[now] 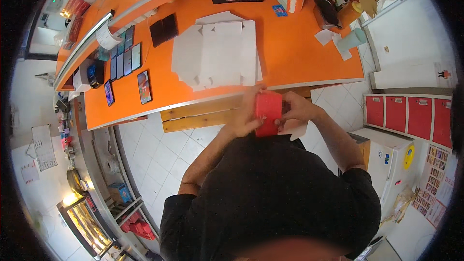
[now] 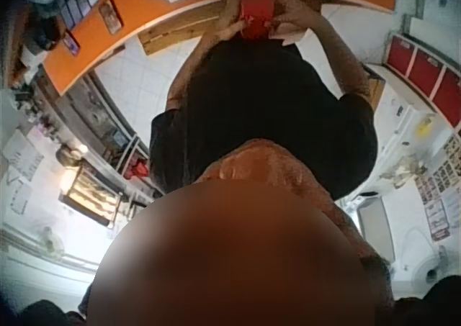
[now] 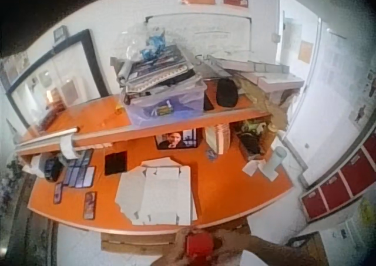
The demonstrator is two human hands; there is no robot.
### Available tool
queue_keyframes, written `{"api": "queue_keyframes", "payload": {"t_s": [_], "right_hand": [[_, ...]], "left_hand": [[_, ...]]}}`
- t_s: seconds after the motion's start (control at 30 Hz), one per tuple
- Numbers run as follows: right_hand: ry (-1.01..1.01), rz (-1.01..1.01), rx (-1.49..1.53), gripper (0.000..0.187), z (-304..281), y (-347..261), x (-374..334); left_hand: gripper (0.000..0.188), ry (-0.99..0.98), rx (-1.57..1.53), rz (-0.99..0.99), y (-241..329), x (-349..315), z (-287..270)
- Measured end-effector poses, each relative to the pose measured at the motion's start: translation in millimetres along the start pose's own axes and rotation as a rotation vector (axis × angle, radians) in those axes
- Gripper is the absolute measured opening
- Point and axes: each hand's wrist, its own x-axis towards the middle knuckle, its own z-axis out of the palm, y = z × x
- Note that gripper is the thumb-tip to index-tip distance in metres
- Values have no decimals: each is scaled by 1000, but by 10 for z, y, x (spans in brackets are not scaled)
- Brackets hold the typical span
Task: The person assembles a flat-packed cardboard box at an orange counter. They fold the box into shape, insert a plastic-wrapped item, and then fold and seal the flaps using a red sticker.
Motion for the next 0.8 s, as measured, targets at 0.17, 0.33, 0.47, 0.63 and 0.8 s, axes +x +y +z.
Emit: {"api": "queue_keyframes", "payload": {"t_s": [0.17, 0.33, 0.47, 0.63, 0.8], "right_hand": [[26, -57, 112, 24, 140, -31, -41], [261, -178, 280, 19, 260, -52, 26], [375, -356, 312, 20, 445, -53, 149], [527, -417, 468, 23, 576, -144, 275], [498, -342, 504, 23, 665, -270, 265]], "left_hand": [[98, -70, 28, -65, 24, -62, -75], [77, 187, -157, 70, 182, -114, -44], [59, 309, -177, 70, 325, -23, -108], [52, 334, -384, -4, 515, 47, -140], [48, 363, -249, 136, 468, 46, -279]]}}
